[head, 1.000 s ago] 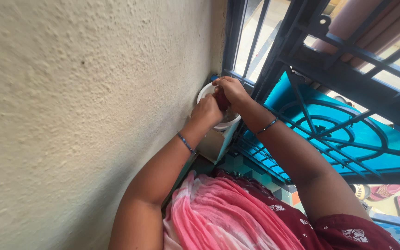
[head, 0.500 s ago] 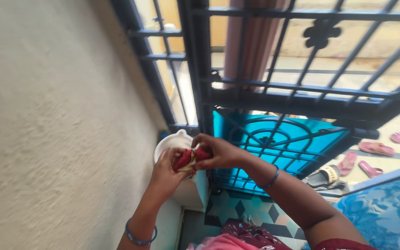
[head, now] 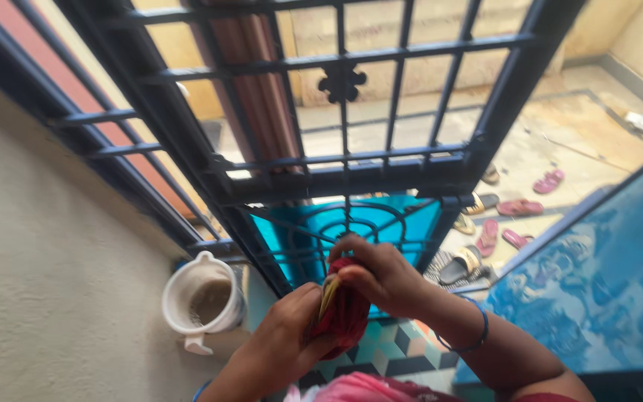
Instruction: The person wipes the bars of a metal gate using a red cloth, repeatedly dipping the cloth into a white bucket and scrubbing different sections of the grille.
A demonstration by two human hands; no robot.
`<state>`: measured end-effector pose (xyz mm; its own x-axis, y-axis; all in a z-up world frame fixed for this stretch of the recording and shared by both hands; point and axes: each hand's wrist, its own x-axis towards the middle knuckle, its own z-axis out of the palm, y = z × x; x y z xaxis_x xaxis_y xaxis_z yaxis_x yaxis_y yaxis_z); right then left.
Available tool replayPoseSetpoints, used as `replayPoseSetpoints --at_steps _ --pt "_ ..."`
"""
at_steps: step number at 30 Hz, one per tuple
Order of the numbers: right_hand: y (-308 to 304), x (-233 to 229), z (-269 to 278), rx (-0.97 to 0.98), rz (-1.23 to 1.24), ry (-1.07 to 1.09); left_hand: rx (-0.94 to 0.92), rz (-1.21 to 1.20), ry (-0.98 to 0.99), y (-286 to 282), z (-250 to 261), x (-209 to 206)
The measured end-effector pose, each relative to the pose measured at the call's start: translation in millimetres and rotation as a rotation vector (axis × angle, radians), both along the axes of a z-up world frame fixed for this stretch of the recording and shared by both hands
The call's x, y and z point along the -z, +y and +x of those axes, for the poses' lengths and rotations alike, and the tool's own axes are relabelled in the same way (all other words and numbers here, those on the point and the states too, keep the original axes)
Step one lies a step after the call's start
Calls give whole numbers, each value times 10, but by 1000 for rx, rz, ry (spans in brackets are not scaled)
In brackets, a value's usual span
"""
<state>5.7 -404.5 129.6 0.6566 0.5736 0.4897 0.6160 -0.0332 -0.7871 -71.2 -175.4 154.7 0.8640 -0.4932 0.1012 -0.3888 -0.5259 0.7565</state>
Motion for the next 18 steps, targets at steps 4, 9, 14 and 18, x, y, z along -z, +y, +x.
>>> replayPoseSetpoints --at_steps 4,9,14,18 --pt "-568 54 -24 98 94 221 181 -312 122 -246 308 9" --pt "-1192 161 -238 244 228 90 -95 63 -263 -383 716 -206" --pt "-1546 157 -442 473 61 17 -335 293 -168 -545 1083 -873" --pt "-1641 93 -418 480 139 -47 -243 -189 60 -464 1248 -1534"
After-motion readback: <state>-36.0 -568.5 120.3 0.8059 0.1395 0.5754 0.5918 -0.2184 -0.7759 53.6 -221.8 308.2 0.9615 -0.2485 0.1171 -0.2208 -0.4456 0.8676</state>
